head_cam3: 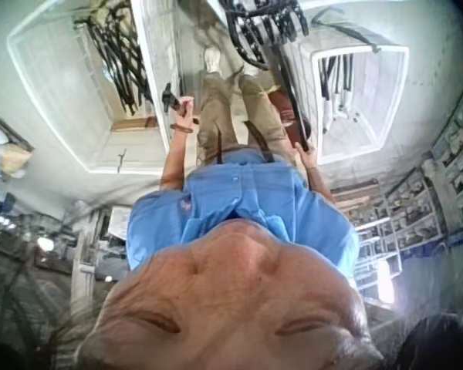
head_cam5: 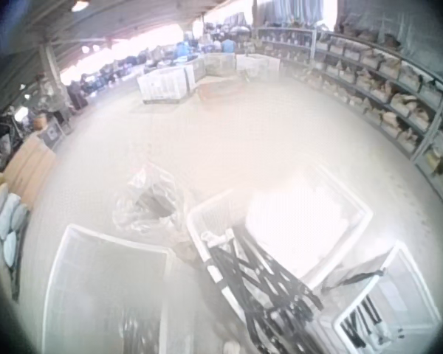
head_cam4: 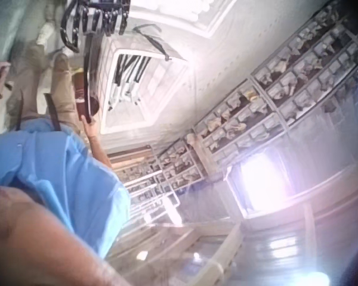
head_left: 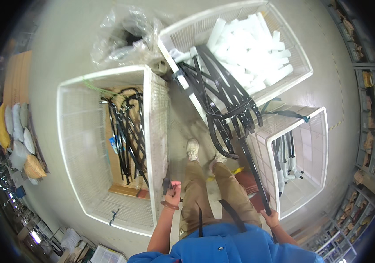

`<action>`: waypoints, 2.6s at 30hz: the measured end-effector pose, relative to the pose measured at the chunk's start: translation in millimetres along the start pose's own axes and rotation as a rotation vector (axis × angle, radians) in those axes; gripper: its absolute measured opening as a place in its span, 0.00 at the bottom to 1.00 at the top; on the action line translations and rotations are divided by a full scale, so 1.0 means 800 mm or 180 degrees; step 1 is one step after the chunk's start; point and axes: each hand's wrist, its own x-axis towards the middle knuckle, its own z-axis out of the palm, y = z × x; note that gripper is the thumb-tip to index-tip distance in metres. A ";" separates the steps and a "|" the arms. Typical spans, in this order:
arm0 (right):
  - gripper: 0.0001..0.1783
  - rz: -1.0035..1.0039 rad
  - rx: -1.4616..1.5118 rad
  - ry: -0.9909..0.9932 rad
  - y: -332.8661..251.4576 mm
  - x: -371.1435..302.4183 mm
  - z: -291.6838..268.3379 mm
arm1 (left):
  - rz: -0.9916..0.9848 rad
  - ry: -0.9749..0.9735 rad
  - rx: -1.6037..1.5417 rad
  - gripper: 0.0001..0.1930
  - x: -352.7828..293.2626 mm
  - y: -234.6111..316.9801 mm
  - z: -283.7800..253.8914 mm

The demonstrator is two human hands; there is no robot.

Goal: The person repeatedly picks black curved plastic pieces and white cylindrical foam pieces from bins, fits the foam onto the plastic, and places the assembled units into a clear bin. The person also gathers a bundle of black pieces and transfers them into another bin.

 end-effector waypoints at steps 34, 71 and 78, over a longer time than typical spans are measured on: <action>0.28 -0.4130 -0.0399 0.1292 -0.243 -0.118 -0.070 | 0.3426 0.0128 -0.1079 0.13 -0.211 0.670 -0.183; 0.33 -0.2434 0.1860 0.2456 0.073 -0.193 0.092 | 0.0981 -0.4477 0.1584 0.38 -0.231 0.110 0.295; 0.19 0.0459 0.1502 0.1800 0.332 0.039 0.250 | 0.0441 -0.3318 0.1588 0.09 -0.200 0.013 0.353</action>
